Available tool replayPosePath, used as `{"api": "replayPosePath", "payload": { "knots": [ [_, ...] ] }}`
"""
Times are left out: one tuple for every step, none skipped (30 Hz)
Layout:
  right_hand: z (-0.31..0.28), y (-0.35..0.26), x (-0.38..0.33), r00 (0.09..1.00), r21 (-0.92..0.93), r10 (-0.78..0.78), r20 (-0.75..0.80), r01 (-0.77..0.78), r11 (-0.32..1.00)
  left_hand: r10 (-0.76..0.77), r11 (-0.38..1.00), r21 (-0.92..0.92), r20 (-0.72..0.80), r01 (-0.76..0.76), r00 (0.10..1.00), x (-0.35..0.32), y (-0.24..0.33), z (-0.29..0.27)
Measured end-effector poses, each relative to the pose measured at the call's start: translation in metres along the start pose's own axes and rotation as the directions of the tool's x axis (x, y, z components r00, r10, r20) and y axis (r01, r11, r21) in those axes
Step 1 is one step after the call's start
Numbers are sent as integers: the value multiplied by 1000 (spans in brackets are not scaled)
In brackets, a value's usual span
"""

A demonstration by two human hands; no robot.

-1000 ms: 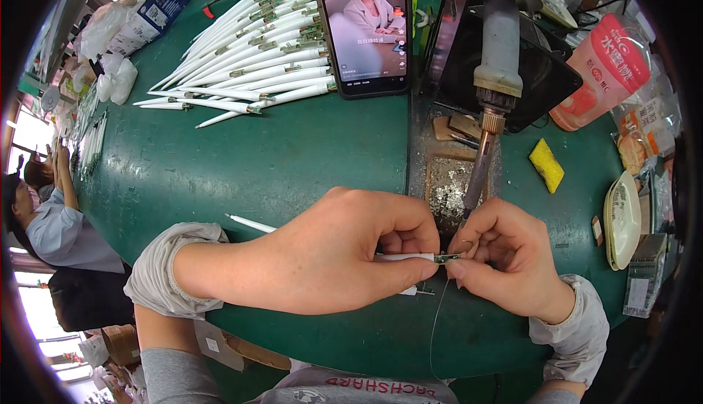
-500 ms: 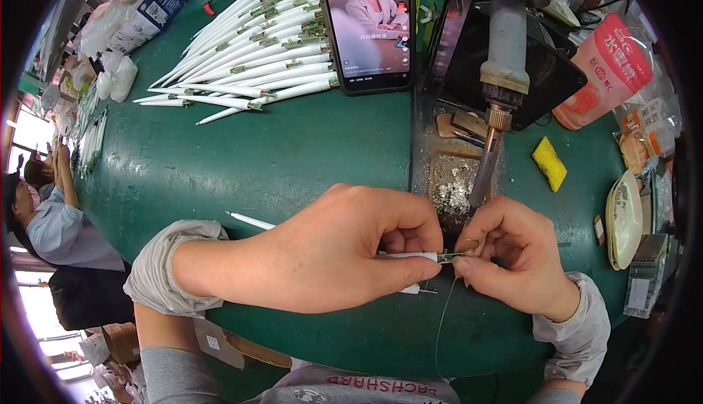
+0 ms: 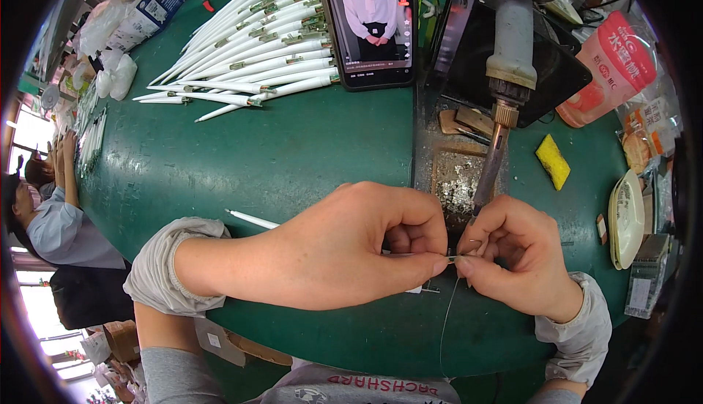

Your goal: The person solders wire connections onto electronic components attached to white plastic tubes using a soldering iron and solder wire, placing each finished tube onto the workbench.

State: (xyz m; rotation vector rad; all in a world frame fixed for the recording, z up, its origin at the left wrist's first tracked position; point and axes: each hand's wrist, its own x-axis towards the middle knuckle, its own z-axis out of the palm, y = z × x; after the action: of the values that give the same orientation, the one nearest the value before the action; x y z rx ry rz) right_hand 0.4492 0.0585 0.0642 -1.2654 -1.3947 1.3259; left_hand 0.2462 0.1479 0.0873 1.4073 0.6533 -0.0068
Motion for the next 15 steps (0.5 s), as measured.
{"api": "replayPosePath", "payload": {
  "knots": [
    [0, 0, 0, 1000, 11, 12, -2, -12, 1000, -9, 1000, -18, 0, 9, 1000, 0, 0, 0],
    [0, -1, 0, 1000, 10, 12, -3, -12, 1000, -8, 1000, -18, 1, 8, 1000, 0, 0, 0],
    [1, -2, 0, 1000, 18, 20, -9, -20, 1000, -2, 1000, -17, 7, 2, 1000, 0, 1, 0],
    [1, -3, -1, 999, 25, 29, -15, -28, 999, 4, 1000, -16, 14, -3, 1000, 0, 1, 0],
    [1, -2, -1, 999, 27, 29, -13, -29, 999, 1, 1000, -16, 13, -1, 1000, 0, 0, 1],
    [1, -2, 0, 999, 27, 32, -11, -32, 999, 10, 1000, -10, -7, -10, 1000, 0, -1, 2],
    [2, -2, 0, 999, 26, 34, -9, -34, 999, 19, 1000, -3, -27, -19, 999, 0, -1, 3],
    [1, -2, 0, 999, 27, 35, -8, -35, 999, 18, 1000, -4, -27, -18, 999, 0, 0, 2],
    [1, -3, 0, 999, 42, 51, -2, -51, 998, 6, 1000, 6, -17, -6, 1000, 0, 1, 2],
    [1, -3, 0, 998, 58, 67, 6, -68, 996, -6, 1000, 15, -9, 6, 1000, 0, 2, 1],
    [1, -4, 0, 998, 58, 70, 4, -70, 996, -6, 1000, 14, -6, 6, 1000, 2, 2, 0],
    [0, -4, 0, 998, 56, 63, 9, -63, 996, -14, 1000, -14, 10, 14, 1000, 3, 1, -2],
    [0, -4, 0, 998, 55, 56, 14, -56, 997, -22, 999, -42, 27, 23, 999, 3, 0, -3],
    [0, -5, 0, 998, 56, 56, 13, -57, 997, -22, 999, -41, 28, 23, 999, 4, 0, -2],
    [0, -5, 0, 997, 56, 74, 21, -75, 996, -8, 1000, -28, 26, 8, 1000, 4, -1, -2]
  ]
}}
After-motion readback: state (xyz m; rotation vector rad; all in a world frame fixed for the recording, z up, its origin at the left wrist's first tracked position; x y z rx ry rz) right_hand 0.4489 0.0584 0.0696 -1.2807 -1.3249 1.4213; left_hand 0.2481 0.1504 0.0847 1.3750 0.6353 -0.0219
